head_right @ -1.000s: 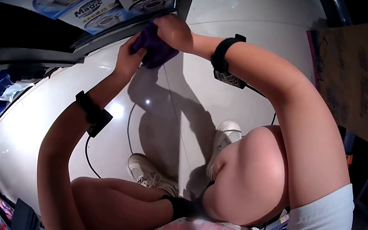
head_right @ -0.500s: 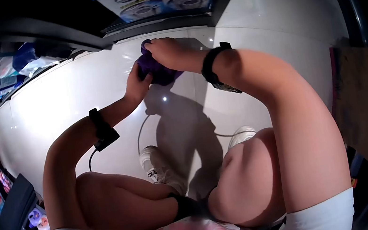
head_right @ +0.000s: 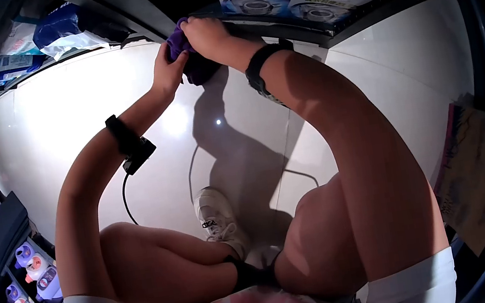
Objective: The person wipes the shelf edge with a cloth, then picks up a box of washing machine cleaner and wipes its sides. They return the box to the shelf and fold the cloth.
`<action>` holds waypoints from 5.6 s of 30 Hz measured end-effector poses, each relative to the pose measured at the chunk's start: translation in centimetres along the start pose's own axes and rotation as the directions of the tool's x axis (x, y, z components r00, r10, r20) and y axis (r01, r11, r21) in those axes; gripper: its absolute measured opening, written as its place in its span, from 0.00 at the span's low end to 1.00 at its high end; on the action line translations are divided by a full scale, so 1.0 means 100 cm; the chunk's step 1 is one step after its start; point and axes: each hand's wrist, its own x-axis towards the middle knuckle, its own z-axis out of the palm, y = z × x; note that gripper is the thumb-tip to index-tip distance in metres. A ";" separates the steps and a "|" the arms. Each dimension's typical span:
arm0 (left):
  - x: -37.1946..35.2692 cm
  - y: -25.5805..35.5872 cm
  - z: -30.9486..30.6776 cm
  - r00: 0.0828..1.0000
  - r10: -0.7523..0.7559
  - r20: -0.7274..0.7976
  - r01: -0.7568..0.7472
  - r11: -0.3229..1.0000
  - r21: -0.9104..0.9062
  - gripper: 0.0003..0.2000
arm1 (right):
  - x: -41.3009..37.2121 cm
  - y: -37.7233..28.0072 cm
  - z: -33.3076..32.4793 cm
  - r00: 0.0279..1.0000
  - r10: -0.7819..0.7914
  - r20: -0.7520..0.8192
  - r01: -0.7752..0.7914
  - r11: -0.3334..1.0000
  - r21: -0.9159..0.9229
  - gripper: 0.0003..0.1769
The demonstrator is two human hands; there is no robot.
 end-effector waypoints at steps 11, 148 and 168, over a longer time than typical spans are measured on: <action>0.008 -0.026 0.018 0.999 -0.007 -0.042 0.008 0.999 0.036 0.20 | -0.005 -0.009 -0.013 0.985 0.088 0.145 -0.091 0.996 0.012 0.11; -0.063 0.064 0.049 0.243 -0.141 0.960 0.532 0.847 -0.010 0.22 | -0.191 0.076 -0.092 0.850 -0.169 0.498 -0.162 0.816 0.554 0.26; -0.061 0.080 0.057 0.210 -0.043 0.977 0.504 0.861 -0.070 0.31 | -0.219 0.100 -0.108 0.668 -0.059 0.742 -0.690 -0.421 0.588 0.19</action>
